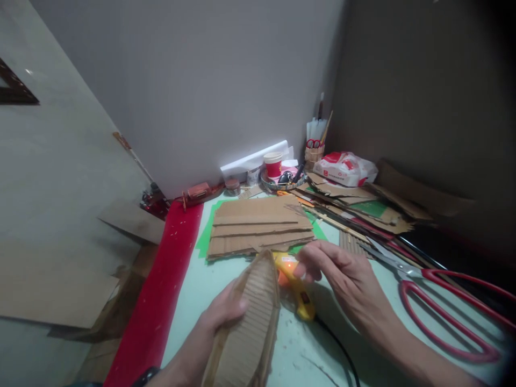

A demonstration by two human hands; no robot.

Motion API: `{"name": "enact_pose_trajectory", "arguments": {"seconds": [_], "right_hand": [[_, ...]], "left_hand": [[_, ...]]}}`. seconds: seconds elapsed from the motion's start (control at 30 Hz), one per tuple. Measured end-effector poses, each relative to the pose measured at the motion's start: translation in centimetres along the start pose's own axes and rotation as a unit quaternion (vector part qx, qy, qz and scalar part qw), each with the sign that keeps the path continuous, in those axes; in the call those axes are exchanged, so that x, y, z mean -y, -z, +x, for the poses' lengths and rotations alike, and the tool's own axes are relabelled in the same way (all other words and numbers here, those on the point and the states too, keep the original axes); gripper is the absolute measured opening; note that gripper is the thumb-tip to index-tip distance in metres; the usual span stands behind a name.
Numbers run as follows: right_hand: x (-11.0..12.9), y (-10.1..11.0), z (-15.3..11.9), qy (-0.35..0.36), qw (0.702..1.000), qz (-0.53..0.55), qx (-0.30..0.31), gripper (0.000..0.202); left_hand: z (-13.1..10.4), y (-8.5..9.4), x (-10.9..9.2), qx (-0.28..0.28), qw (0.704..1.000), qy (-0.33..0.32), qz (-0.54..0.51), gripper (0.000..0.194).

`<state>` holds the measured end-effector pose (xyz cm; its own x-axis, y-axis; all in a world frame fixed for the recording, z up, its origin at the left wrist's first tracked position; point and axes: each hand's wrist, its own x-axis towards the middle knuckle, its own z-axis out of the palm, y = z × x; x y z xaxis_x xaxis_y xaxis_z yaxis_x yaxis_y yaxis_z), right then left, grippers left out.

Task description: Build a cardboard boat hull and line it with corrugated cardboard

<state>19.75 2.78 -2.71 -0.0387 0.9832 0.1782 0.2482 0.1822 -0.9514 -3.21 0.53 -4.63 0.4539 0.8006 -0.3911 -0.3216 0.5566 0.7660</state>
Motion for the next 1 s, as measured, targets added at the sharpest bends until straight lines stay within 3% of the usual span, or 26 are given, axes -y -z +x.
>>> {"name": "enact_pose_trajectory", "arguments": {"seconds": [0.17, 0.33, 0.43, 0.53, 0.7, 0.8, 0.9, 1.0], "right_hand": [[-0.1, 0.4, 0.5, -0.005, 1.000, 0.000, 0.009, 0.041], [0.7, 0.5, 0.8, -0.007, 0.994, 0.009, 0.109, 0.020], [1.0, 0.5, 0.6, -0.017, 0.988, 0.019, 0.151, 0.019], [0.8, 0.3, 0.6, -0.027, 0.987, 0.028, 0.158, 0.024], [0.0, -0.1, 0.9, -0.009, 0.982, 0.040, 0.184, 0.024], [0.3, -0.3, 0.8, 0.010, 0.978, 0.047, 0.205, 0.023], [0.8, -0.1, 0.7, 0.015, 0.980, 0.040, 0.192, 0.026], [0.9, 0.9, 1.3, 0.011, 0.992, 0.017, 0.121, 0.027]], "left_hand": [[-0.5, -0.7, -1.3, 0.029, 0.998, 0.061, 0.003, 0.063], [-0.3, -0.9, -1.2, 0.049, 0.995, 0.082, -0.027, 0.055], [0.0, -0.8, -0.8, 0.022, 0.992, 0.117, -0.045, 0.052], [0.3, -0.9, -0.3, 0.013, 0.987, 0.147, -0.066, 0.058], [0.9, -1.3, 0.9, 0.079, 0.978, 0.147, -0.124, 0.075], [1.3, -1.8, 1.3, 0.084, 0.977, 0.141, -0.137, 0.076], [1.5, -2.4, 1.2, 0.065, 0.974, 0.147, -0.156, 0.063], [1.3, -3.0, 0.6, 0.036, 0.976, 0.133, -0.169, 0.055]]}}
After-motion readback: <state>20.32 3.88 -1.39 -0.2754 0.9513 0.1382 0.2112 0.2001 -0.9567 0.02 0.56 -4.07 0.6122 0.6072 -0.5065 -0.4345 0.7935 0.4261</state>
